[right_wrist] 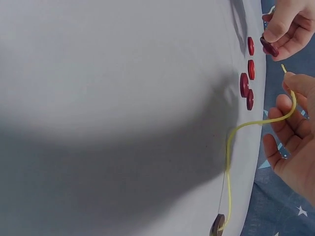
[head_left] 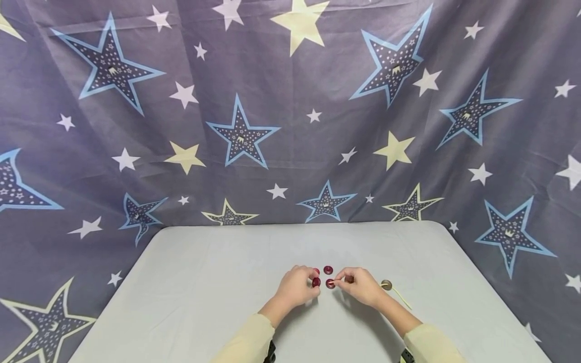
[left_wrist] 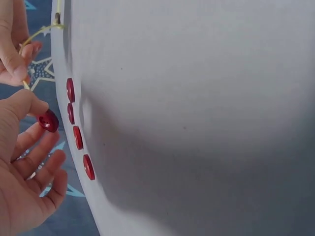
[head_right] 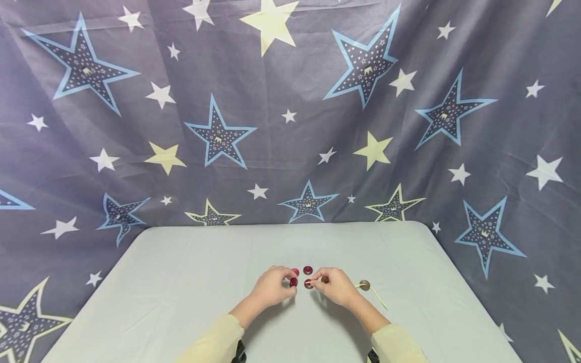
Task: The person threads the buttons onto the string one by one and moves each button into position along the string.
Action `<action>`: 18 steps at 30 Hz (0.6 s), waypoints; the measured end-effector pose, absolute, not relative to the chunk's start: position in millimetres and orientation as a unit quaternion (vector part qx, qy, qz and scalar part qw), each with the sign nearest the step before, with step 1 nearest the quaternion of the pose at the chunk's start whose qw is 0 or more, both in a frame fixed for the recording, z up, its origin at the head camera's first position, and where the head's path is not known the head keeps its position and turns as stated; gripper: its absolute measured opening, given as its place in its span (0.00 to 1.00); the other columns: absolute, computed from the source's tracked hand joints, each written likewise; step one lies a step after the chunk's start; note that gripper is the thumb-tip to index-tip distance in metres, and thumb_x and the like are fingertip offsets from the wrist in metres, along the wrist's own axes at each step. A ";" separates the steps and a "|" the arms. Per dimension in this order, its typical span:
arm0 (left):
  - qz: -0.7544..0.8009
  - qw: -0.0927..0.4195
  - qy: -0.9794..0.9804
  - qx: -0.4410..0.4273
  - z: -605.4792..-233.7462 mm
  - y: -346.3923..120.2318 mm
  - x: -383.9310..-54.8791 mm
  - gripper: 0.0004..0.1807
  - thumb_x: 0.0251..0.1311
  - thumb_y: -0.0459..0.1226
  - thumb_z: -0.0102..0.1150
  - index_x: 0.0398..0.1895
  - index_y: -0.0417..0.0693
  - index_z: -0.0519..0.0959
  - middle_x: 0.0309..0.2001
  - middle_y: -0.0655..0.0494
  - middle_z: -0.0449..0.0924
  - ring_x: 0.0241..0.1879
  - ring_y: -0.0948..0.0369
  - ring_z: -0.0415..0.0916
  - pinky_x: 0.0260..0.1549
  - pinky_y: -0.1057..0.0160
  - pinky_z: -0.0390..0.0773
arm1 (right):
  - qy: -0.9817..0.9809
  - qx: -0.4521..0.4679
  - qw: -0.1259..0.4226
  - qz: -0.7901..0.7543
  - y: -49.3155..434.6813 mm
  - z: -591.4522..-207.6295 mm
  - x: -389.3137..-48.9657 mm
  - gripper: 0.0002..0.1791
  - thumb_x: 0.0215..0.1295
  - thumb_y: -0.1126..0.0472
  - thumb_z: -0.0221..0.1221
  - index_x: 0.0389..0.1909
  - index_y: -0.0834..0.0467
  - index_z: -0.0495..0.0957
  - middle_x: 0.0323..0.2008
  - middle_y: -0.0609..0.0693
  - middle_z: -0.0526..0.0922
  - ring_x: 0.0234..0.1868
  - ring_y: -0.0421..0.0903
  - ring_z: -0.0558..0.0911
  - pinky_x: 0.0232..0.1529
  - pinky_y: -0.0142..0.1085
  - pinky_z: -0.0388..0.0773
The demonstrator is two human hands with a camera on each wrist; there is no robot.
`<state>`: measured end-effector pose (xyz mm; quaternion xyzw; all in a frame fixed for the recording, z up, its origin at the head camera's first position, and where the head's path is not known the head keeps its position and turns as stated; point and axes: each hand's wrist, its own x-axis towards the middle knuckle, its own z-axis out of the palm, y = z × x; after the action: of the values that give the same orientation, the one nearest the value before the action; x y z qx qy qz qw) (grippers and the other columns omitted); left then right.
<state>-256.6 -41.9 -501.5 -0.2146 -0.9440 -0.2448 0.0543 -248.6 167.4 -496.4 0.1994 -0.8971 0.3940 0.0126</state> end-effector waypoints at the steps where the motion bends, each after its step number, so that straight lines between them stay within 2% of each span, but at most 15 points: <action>1: -0.251 0.059 -0.942 -0.216 -501.3 -42.4 -256.2 0.11 0.43 0.41 0.62 0.34 0.53 0.82 0.35 0.60 0.82 0.37 0.62 0.74 0.35 0.65 0.72 | -0.896 0.201 0.013 0.395 167.1 -496.5 -248.9 0.03 0.58 0.60 0.62 0.28 0.53 0.82 0.16 0.40 0.71 0.18 0.31 0.65 0.22 0.27 0.65; 7: -0.317 0.059 -0.921 -0.220 -502.0 -44.8 -255.2 0.17 0.46 0.39 0.60 0.43 0.49 0.81 0.38 0.59 0.82 0.40 0.59 0.76 0.38 0.65 0.74 | -0.894 0.200 0.013 0.401 166.3 -496.0 -249.9 0.03 0.58 0.60 0.62 0.28 0.54 0.82 0.16 0.41 0.72 0.19 0.31 0.66 0.23 0.27 0.66; 15: -0.484 0.002 -0.848 -0.216 -505.9 -49.2 -254.1 0.17 0.50 0.30 0.58 0.46 0.38 0.79 0.43 0.47 0.82 0.44 0.49 0.78 0.47 0.51 0.76 | -0.888 0.206 0.023 0.410 164.8 -494.8 -249.8 0.03 0.58 0.61 0.62 0.29 0.55 0.82 0.17 0.43 0.74 0.20 0.31 0.67 0.24 0.27 0.67; 18: -0.517 -0.009 -0.830 -0.211 -508.0 -50.1 -254.3 0.17 0.51 0.29 0.58 0.46 0.36 0.79 0.43 0.45 0.82 0.43 0.50 0.78 0.45 0.55 0.77 | -0.885 0.210 0.024 0.415 163.7 -493.3 -249.5 0.03 0.58 0.61 0.62 0.29 0.57 0.82 0.18 0.44 0.76 0.20 0.31 0.68 0.24 0.27 0.67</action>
<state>-254.3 -50.1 -508.0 -0.2114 -0.8295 -0.5168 -0.0089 -249.5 163.7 -493.3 0.2103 -0.8850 0.4146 0.0237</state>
